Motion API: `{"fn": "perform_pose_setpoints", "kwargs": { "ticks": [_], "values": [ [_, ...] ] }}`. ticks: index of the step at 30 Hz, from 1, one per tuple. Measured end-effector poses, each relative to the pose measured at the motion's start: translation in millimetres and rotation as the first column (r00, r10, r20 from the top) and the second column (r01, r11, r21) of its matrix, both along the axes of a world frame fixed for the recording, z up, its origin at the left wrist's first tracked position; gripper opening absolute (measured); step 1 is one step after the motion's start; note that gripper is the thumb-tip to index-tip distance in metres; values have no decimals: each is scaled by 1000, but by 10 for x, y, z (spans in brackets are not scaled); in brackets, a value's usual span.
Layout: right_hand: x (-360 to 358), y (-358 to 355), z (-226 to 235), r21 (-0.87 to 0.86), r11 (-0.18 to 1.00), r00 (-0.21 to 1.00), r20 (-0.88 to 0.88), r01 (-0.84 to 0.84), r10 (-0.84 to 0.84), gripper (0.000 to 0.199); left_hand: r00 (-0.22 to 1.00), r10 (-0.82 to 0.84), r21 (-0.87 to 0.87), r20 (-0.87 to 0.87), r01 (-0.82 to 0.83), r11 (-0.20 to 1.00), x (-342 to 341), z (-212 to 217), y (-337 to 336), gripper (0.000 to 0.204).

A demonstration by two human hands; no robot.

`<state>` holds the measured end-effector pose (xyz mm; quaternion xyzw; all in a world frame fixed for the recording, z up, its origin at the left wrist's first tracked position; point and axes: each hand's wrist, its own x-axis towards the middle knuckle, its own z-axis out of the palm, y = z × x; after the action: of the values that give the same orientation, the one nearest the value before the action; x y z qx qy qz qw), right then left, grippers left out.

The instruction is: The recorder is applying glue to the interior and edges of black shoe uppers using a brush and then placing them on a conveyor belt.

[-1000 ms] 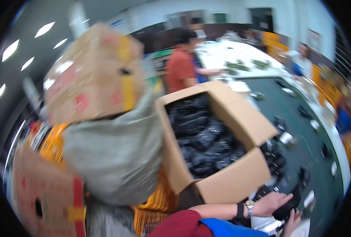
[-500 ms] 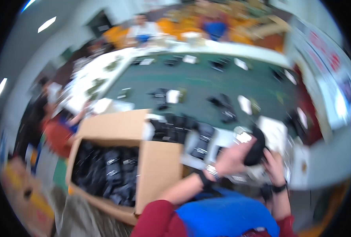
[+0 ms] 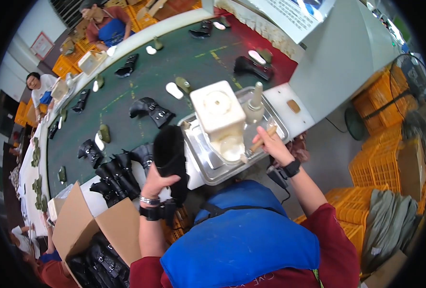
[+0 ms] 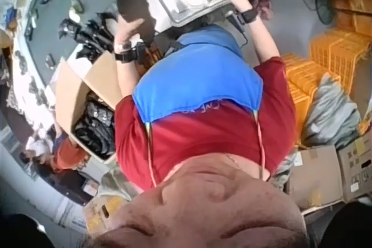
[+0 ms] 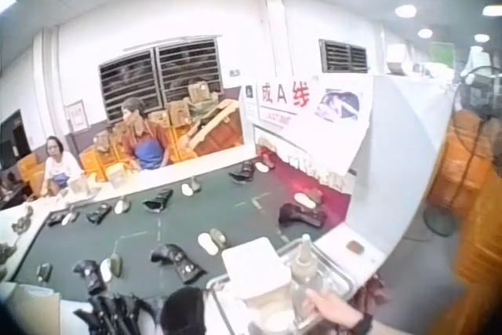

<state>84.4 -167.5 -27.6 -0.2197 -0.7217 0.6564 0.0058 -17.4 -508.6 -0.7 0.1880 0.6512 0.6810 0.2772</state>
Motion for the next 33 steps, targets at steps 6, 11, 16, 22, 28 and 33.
{"fn": "perform_pose_setpoints", "kwargs": {
  "ticks": [6, 11, 16, 22, 28, 33],
  "values": [
    [-119, -69, -268, -16, 999, 999, -16, -31, 31, 18, 976, 216, 123, -30, -210, 970, -65, 22, -247, 62],
    [-187, -117, -516, 85, 991, 986, -127, -101, 111, 17, 991, 124, 126, 46, -129, 984, -9, 46, -324, 66],
    [-192, -262, -526, 273, 955, 983, -98, -121, 152, 18, 998, -23, 47, 57, 20, 999, 63, 27, -226, 74],
    [-268, -347, -482, 362, 910, 963, -96, -201, 251, 18, 994, -57, 77, 97, 50, 996, 46, 96, -264, 71],
    [-95, -188, -467, 372, 919, 953, -210, -130, 220, 14, 950, -279, -308, 137, 309, 900, 53, 243, -142, 90],
    [-65, -142, -396, 301, 947, 967, -185, -116, 177, 12, 914, -402, 77, 52, 397, 914, 114, -31, 6, 83]
  ]
}}
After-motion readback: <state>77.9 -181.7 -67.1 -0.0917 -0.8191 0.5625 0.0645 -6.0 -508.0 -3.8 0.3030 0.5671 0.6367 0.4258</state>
